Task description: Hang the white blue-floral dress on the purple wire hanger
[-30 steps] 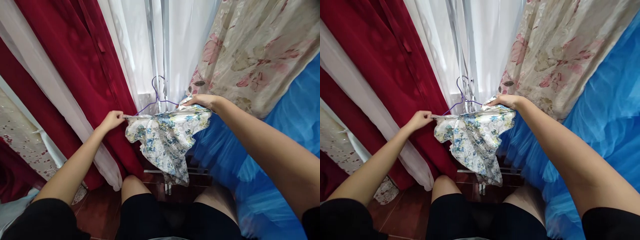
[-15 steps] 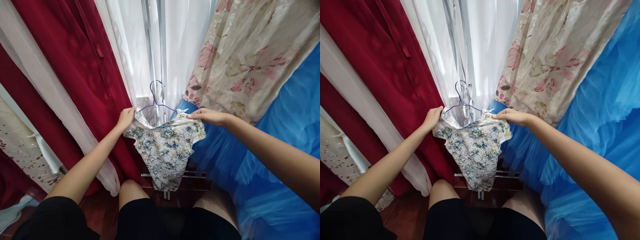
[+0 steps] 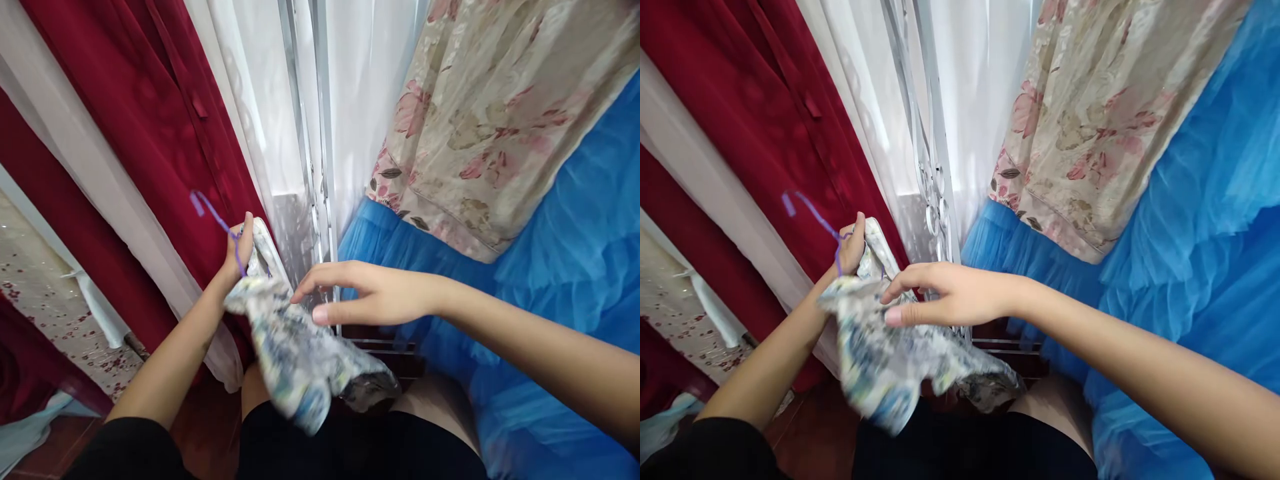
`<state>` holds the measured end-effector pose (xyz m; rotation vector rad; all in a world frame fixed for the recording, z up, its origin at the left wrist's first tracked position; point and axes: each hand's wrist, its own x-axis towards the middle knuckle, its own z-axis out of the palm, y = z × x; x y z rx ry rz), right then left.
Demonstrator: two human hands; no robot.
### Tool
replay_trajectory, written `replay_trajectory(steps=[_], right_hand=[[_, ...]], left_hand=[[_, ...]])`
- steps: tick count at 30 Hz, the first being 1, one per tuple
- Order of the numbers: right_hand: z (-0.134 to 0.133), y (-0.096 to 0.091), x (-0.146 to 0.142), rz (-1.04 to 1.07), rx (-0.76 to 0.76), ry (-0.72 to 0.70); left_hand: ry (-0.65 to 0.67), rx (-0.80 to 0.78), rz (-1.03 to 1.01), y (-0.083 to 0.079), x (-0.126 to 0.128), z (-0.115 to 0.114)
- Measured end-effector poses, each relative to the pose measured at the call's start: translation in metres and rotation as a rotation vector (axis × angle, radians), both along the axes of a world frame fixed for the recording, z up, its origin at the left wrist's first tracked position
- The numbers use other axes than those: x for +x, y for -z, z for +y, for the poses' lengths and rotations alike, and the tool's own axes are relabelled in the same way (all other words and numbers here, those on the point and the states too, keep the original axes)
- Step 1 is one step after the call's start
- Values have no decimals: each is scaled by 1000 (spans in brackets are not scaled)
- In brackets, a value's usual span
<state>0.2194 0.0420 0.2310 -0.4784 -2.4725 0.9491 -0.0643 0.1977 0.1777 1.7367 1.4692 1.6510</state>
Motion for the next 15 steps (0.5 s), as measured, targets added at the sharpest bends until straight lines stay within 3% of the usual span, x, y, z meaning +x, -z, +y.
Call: replay_trajectory(steps=[2,5,7,9,12,13,15], right_hand=[[5,15,-2,-9,202,146],[38,43,5,101,335,538],[59,61,12,117,232,606],[68,76,22,147,1,516],[63,96,46,481,-380,540],[60,101,57,626,-465,609],[59,110,81,860,-555,753]], left_hand=[[179,-60,-105,5,18,-18],[631,-165,-174,7,54,-49],[906,-221,-194,5,75,-69],[1052,-255,-230,2,88,-83],[1033,-267,-326,3,88,-92],[975,-283,-362,6,83,-91],[737,-336,-422,16,70,-86]])
